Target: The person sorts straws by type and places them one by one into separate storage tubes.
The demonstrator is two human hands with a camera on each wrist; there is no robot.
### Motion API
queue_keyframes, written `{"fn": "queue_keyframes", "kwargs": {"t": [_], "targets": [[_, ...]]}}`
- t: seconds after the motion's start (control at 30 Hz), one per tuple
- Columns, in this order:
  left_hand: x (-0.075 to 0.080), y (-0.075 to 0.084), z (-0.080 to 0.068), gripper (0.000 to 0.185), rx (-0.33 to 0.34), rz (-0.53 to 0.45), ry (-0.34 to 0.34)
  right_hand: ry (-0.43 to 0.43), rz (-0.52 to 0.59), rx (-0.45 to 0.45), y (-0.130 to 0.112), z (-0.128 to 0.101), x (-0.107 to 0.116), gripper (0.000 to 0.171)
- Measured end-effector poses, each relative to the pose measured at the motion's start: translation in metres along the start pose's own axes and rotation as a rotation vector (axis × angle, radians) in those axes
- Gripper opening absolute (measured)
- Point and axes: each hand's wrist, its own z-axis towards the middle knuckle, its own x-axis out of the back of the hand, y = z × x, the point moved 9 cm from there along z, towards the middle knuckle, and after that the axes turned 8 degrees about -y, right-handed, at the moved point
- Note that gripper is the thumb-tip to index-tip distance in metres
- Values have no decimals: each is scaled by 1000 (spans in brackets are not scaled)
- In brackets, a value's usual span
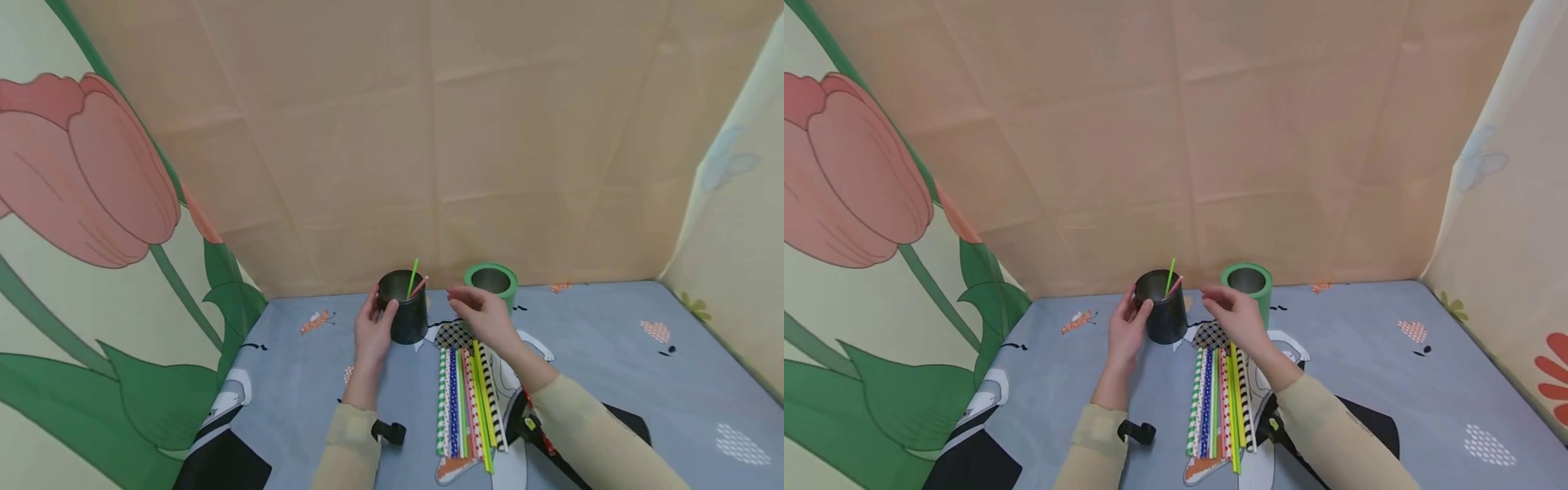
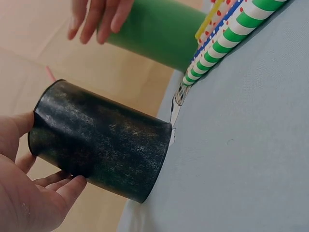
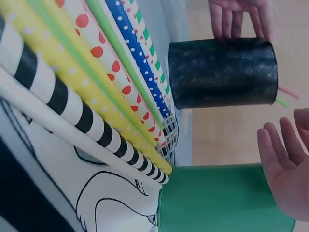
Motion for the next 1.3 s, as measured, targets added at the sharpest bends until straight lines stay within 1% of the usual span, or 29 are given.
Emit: {"fn": "queue_keyframes", "kwargs": {"t": [0.13, 0.23, 0.33, 0.43, 0.63, 0.8, 0.9, 1.0, 1.3], "targets": [[1, -1, 1, 63, 11, -7, 3, -49, 25, -17, 4, -6, 2, 38], [1, -2, 1, 63, 16, -9, 6, -73, 63, -31, 5, -14, 4, 40], [1, -1, 0, 62, 19, -10, 7, -80, 99, -48, 8, -25, 7, 42], [0, 1, -2, 62, 12, -9, 7, -90, 103, -70, 10, -36, 9, 44], [-3, -2, -1, 61, 7, -11, 5, -108, 121, -102, 17, -53, 17, 46], [-1, -3, -1, 60, 19, -11, 12, -93, 105, -101, 20, -61, 27, 45], [0, -3, 0, 61, 17, -11, 11, -73, 93, -98, 19, -63, 35, 46], [0, -2, -1, 62, 14, -8, 8, -71, 89, -88, 17, -67, 41, 48], [-1, -1, -2, 61, 21, -8, 15, -79, 57, -145, 25, -75, 54, 50]]}}
